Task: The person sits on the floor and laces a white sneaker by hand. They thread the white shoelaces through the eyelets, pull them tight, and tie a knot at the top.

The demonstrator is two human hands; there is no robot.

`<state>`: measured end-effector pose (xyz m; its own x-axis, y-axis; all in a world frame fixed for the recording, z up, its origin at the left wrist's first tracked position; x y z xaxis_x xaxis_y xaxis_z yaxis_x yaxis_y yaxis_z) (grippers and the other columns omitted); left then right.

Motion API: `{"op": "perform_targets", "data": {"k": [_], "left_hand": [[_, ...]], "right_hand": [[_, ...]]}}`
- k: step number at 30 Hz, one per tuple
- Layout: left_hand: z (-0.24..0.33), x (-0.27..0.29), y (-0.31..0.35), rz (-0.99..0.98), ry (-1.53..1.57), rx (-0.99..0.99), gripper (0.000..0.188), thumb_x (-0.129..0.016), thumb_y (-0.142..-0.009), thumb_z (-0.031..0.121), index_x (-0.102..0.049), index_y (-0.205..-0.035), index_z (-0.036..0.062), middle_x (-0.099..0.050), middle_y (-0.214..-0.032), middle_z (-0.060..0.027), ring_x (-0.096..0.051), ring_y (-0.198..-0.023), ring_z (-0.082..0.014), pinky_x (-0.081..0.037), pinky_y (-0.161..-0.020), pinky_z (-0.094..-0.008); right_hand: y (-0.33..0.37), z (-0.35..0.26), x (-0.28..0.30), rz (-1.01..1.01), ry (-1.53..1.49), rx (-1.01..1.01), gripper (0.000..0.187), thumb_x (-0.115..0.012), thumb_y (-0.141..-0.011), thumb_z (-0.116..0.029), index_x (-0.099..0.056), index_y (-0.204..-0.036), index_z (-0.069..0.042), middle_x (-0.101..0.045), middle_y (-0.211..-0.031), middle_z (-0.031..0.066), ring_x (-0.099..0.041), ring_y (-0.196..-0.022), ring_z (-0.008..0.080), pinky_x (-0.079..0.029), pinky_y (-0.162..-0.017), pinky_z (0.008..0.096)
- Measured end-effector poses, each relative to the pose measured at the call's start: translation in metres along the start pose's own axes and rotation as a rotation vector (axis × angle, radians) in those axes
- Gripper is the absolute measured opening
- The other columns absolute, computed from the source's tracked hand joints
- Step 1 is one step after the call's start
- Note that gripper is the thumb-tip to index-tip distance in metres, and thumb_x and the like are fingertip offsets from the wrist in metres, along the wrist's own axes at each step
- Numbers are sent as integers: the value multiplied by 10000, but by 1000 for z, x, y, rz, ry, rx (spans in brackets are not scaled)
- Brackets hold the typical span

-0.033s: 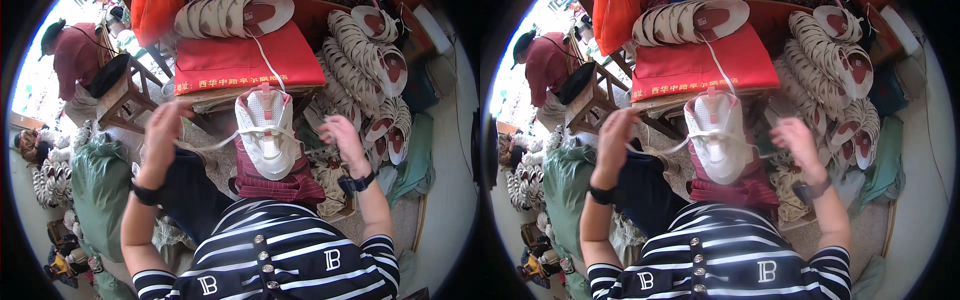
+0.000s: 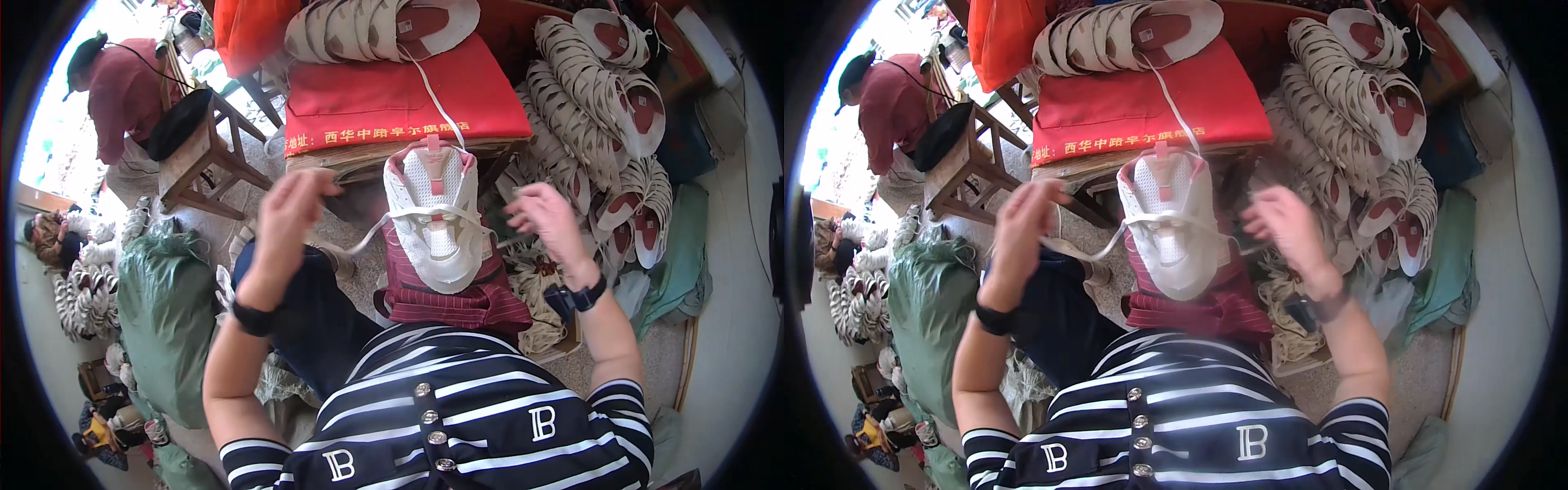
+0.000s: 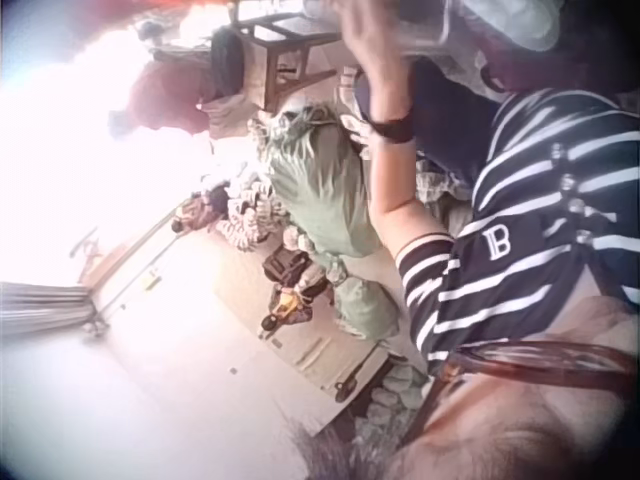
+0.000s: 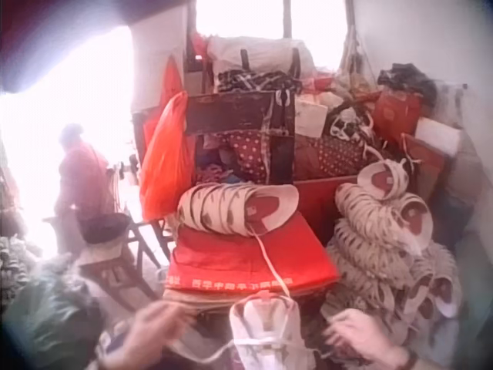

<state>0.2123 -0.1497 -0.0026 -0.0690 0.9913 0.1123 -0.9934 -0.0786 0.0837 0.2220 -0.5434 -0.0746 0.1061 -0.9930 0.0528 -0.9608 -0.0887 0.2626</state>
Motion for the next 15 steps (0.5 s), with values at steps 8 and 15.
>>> {"op": "perform_targets", "data": {"k": [8,15], "left_hand": [[-58,-102,21,-251,211,171,305,-498,-1078,275,-683,-1100,35,-691,-927,5,-477,-646,-22,-375,-588,-173],[-65,-106,26,-264,136,232,337,-530,-1054,291,-717,-1015,14,-567,-726,44,-433,-640,-31,-352,-587,-193]], "right_hand": [[-9,-38,-88,-303,336,192,105,-636,-974,-127,-646,-952,-25,-640,-823,-35,-552,-722,39,-457,-644,223],[-18,-64,-95,-305,773,217,162,-648,-831,-169,-644,-811,-8,-658,-680,76,-644,-659,128,-509,-623,311]]}}
Point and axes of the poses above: each hand's wrist, its own y-axis away from the middle knuckle, its own x-axis out of the back of the hand, z = x × y, the point moved 10 cm from there along -y, towards the middle knuckle
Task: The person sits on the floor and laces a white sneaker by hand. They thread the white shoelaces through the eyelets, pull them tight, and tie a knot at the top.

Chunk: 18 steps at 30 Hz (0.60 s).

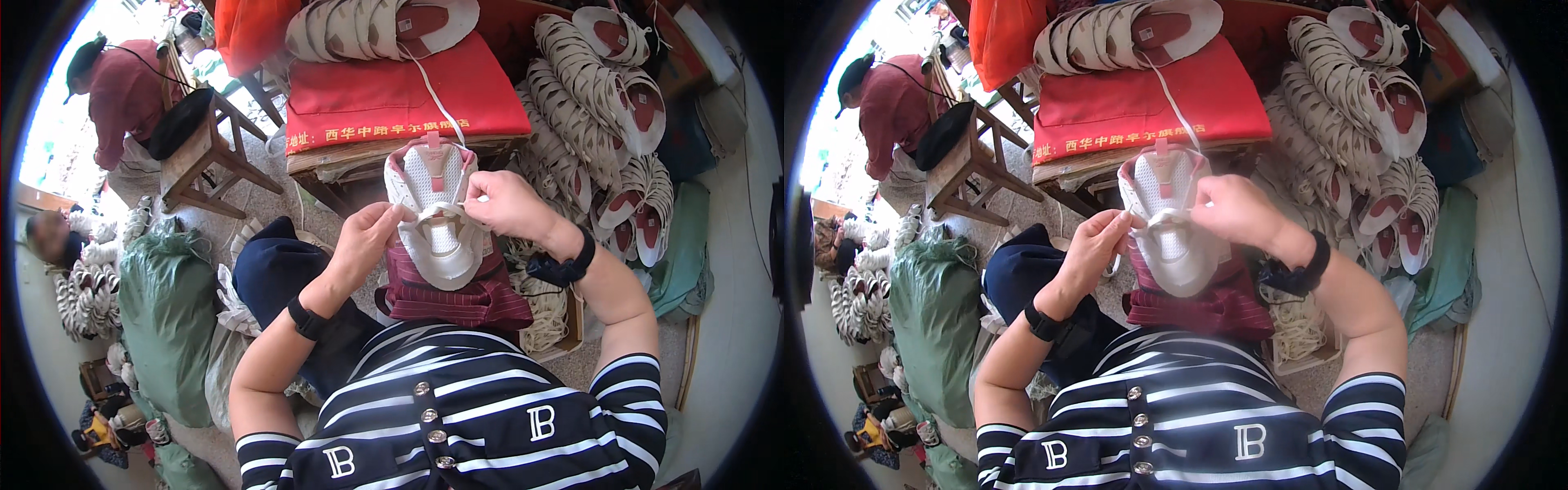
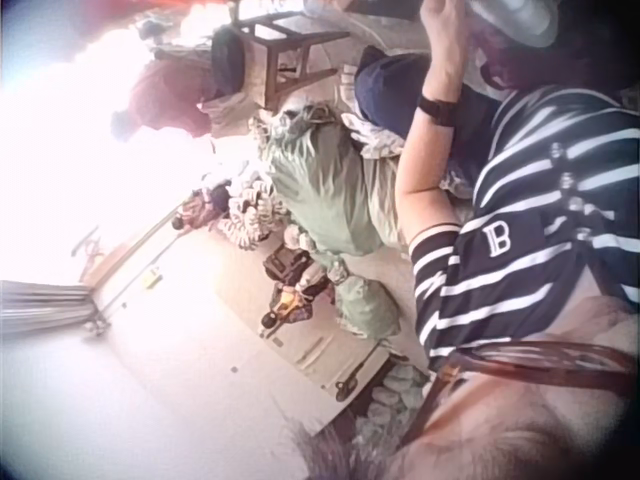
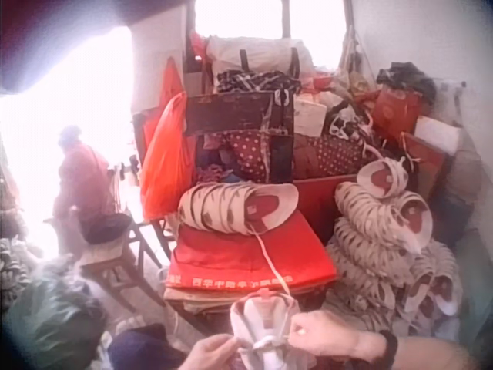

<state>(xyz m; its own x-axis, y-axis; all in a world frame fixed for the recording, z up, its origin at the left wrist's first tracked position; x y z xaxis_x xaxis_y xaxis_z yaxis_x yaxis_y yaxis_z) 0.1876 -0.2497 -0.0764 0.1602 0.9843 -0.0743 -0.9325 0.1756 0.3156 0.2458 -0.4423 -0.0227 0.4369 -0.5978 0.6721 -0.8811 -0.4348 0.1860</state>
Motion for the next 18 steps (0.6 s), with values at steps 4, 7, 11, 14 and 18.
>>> {"op": "perform_targets", "data": {"k": [4,7,11,14,18], "left_hand": [[-6,-1,-3,-15,5,25,320,-567,-1014,262,-732,-913,7,-535,-712,44,-452,-684,-50,-372,-622,-223],[-6,-3,-6,-26,10,18,293,-582,-1003,245,-722,-868,25,-550,-694,51,-441,-646,-34,-342,-586,-208],[-5,-3,-13,-17,-34,42,273,-599,-973,234,-702,-808,42,-560,-684,51,-440,-618,-35,-323,-562,-201],[-7,-3,-22,-32,-63,-4,269,-600,-951,234,-686,-785,40,-550,-679,59,-450,-616,-39,-342,-564,-213],[29,-6,-24,20,-688,-340,176,-628,-916,186,-670,-814,49,-587,-722,-2,-552,-647,-160,-449,-628,-307]], "right_hand": [[-11,-7,5,-42,142,-42,163,-641,-771,-177,-647,-756,-15,-682,-692,157,-690,-667,296,-533,-642,378],[-8,-41,7,47,395,173,134,-640,-767,-148,-621,-767,-16,-681,-718,158,-688,-704,322,-539,-644,403],[13,-78,-21,249,798,466,100,-650,-766,-142,-612,-790,-53,-644,-720,109,-678,-685,270,-538,-617,388],[18,-84,-42,327,1032,538,85,-645,-734,-159,-643,-784,-90,-603,-678,48,-656,-628,218,-521,-579,339],[24,-86,-37,186,986,607,122,-660,-774,-141,-584,-836,-67,-588,-815,88,-643,-755,243,-518,-655,347]]}}
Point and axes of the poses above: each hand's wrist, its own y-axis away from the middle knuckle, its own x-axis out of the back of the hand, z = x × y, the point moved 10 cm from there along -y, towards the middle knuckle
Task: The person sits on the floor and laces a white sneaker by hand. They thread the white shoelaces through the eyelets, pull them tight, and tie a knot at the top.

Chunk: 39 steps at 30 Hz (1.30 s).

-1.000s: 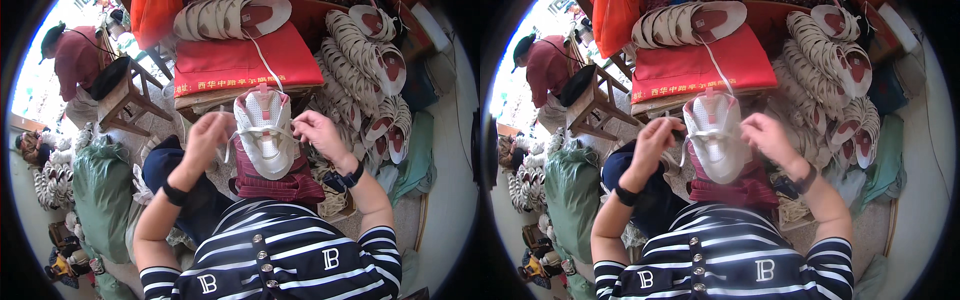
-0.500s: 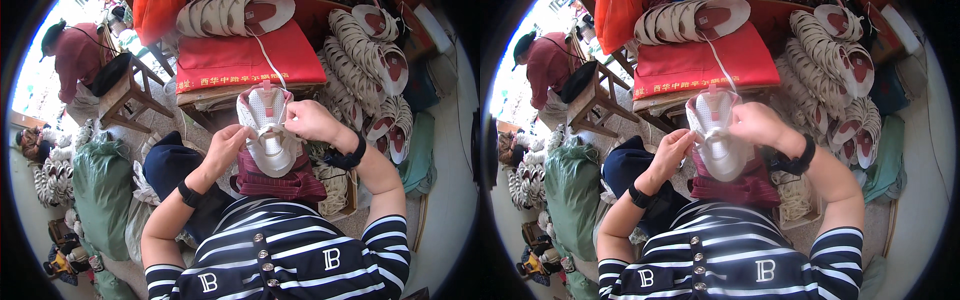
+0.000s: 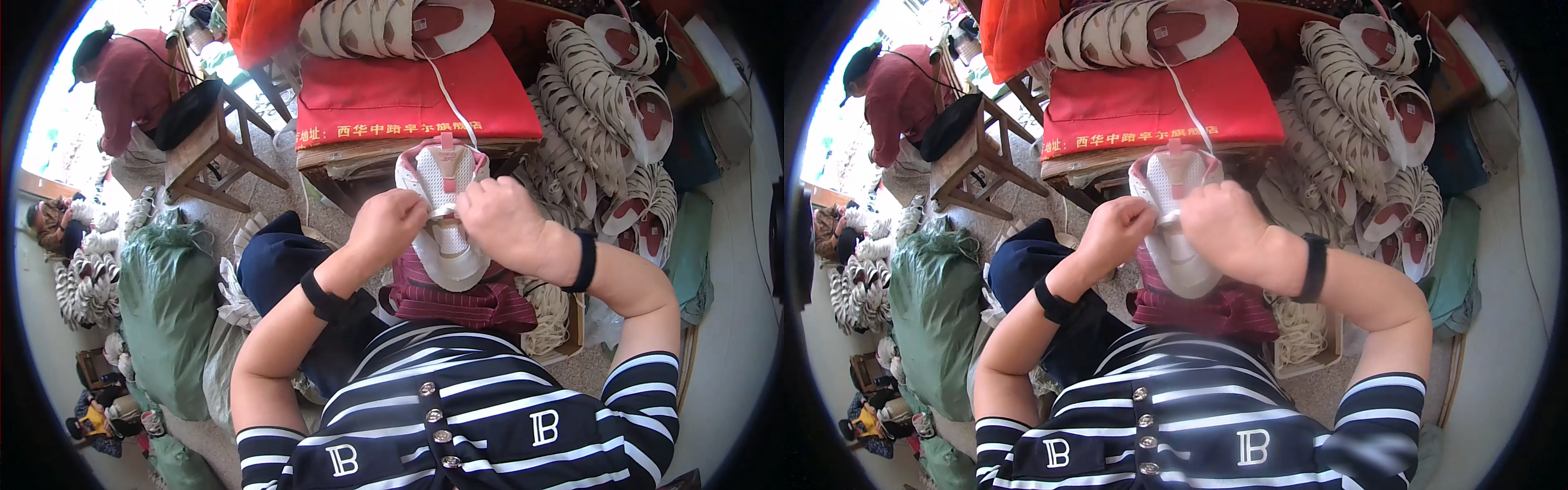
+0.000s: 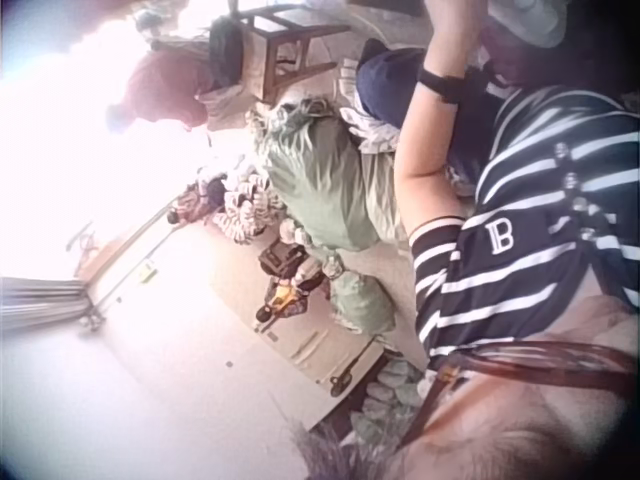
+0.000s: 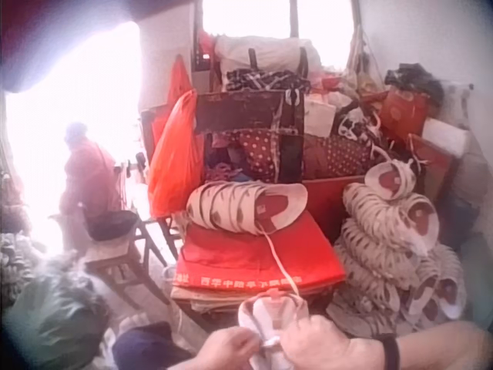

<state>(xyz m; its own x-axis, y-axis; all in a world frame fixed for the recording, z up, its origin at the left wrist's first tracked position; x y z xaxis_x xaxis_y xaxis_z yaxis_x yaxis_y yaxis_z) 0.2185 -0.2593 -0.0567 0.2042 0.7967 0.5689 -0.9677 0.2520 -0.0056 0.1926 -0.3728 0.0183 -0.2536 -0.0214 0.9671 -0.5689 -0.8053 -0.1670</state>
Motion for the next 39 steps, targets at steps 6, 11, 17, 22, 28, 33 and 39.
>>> {"op": "perform_targets", "data": {"k": [6,11,17,22,28,33,39], "left_hand": [[106,37,8,97,-561,-606,348,-741,-732,70,-597,-1049,62,-554,-1163,-127,-561,-1106,-356,-491,-913,-456],[80,25,-13,-226,-441,-538,304,-728,-749,62,-589,-1018,46,-580,-1068,-138,-576,-1040,-369,-494,-909,-452],[64,24,-16,-144,-360,-490,196,-734,-806,123,-638,-954,36,-607,-944,-131,-586,-988,-359,-493,-881,-437],[61,21,-20,-78,-284,-430,165,-718,-851,175,-696,-811,16,-605,-911,-123,-597,-940,-331,-496,-854,-422],[36,19,-22,81,-201,-273,170,-731,-819,167,-703,-793,2,-589,-890,-108,-599,-903,-262,-497,-795,-378],[23,14,-22,134,265,23,174,-710,-884,150,-726,-827,-14,-571,-912,-44,-562,-930,-162,-462,-822,-302],[95,25,7,82,516,-150,162,-683,-934,145,-749,-921,-3,-577,-960,-58,-552,-912,-176,-469,-784,-314]], "right_hand": [[-3,37,10,-103,-371,1,283,-742,-738,-76,-574,-963,-49,-566,-1044,118,-639,-890,328,-530,-753,455],[-11,48,-2,-270,-467,60,287,-787,-741,-109,-574,-926,-58,-562,-1069,104,-654,-893,331,-537,-716,454],[-2,52,-7,-142,-482,45,299,-804,-735,-141,-569,-898,-53,-550,-1041,114,-649,-810,342,-533,-690,456],[6,57,-8,-43,-543,3,302,-812,-739,-168,-566,-864,-47,-539,-1016,117,-639,-799,329,-516,-682,448],[7,67,-16,-30,-686,-168,213,-792,-775,-143,-615,-831,-38,-534,-965,103,-624,-831,273,-502,-717,389],[7,78,-44,-63,-976,-330,134,-730,-856,-127,-656,-820,-21,-519,-951,54,-579,-807,170,-484,-727,322],[17,80,-70,39,-1581,-853,169,-678,-934,-162,-674,-843,-19,-563,-946,13,-565,-788,101,-455,-658,246]]}}
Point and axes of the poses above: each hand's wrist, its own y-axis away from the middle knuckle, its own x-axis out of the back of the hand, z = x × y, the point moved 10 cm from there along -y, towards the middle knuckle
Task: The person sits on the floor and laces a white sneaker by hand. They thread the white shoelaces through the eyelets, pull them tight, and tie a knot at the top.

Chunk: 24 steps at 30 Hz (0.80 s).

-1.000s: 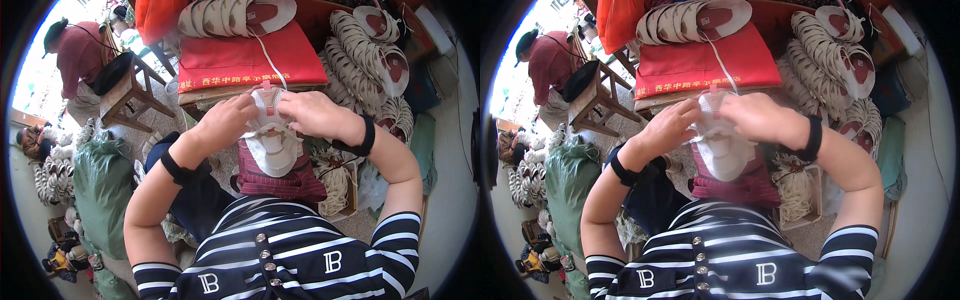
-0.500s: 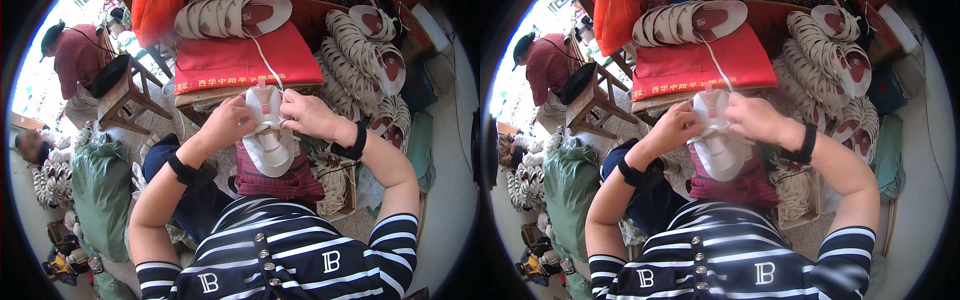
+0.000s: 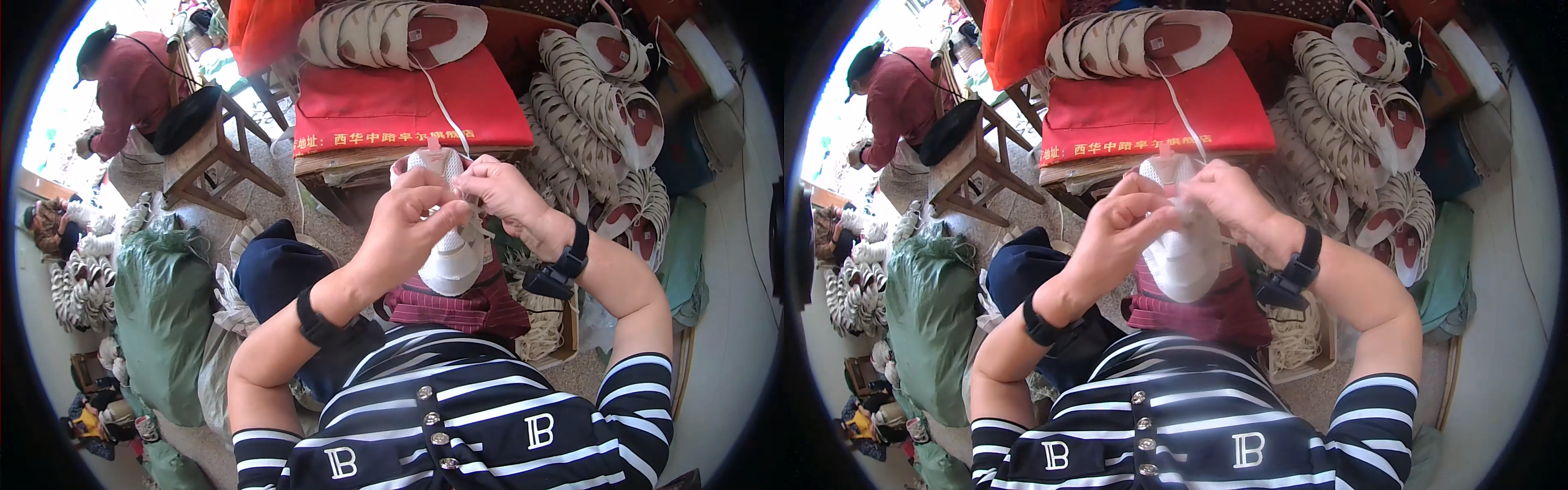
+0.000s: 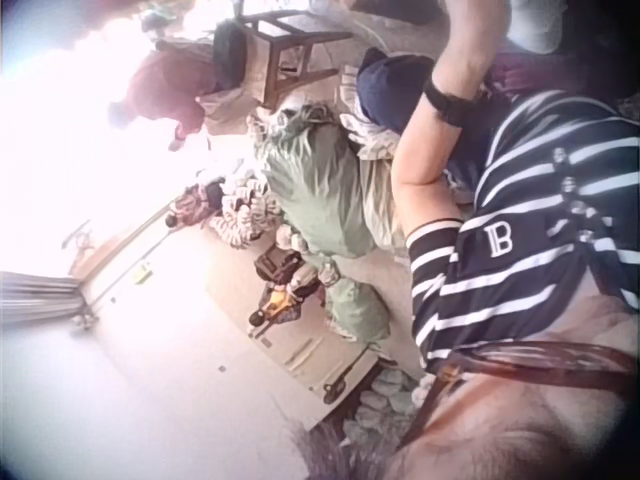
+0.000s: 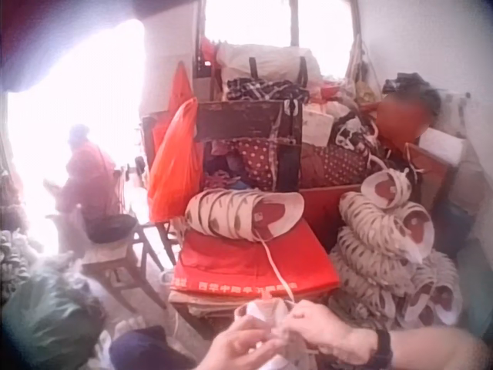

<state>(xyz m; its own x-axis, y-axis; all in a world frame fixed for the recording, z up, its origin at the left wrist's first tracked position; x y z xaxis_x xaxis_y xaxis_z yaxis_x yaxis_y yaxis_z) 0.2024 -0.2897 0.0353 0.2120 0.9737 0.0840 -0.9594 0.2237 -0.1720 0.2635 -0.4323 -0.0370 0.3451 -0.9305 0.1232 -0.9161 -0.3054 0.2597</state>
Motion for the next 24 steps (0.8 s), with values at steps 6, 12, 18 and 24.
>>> {"op": "perform_targets", "data": {"k": [6,12,18,24], "left_hand": [[44,37,-11,152,-77,-85,169,-682,-956,155,-729,-916,-2,-537,-934,-33,-517,-920,-149,-430,-814,-294],[-2,48,-25,280,105,-68,194,-647,-990,193,-728,-954,20,-554,-885,-8,-503,-915,-114,-413,-801,-263],[-51,36,-4,290,324,234,196,-605,-1019,198,-670,-1066,19,-648,-839,9,-539,-663,-43,-450,-647,-198],[-41,-11,2,74,493,216,237,-607,-1023,170,-611,-1182,-7,-678,-872,-33,-665,-774,-102,-519,-731,-243]], "right_hand": [[39,-69,-36,-202,-235,-16,139,-675,-942,-147,-715,-955,-15,-593,-1047,30,-601,-930,126,-486,-845,270],[40,-97,-47,-274,5,356,153,-638,-991,-184,-706,-922,-66,-571,-976,-21,-555,-857,75,-448,-796,238],[20,-76,-43,-280,-263,160,175,-602,-1029,-223,-682,-971,-79,-641,-857,-23,-547,-704,17,-449,-642,180],[9,-68,-37,-263,-406,125,222,-574,-1042,-229,-662,-1057,-25,-686,-920,25,-615,-734,45,-525,-707,201]]}}
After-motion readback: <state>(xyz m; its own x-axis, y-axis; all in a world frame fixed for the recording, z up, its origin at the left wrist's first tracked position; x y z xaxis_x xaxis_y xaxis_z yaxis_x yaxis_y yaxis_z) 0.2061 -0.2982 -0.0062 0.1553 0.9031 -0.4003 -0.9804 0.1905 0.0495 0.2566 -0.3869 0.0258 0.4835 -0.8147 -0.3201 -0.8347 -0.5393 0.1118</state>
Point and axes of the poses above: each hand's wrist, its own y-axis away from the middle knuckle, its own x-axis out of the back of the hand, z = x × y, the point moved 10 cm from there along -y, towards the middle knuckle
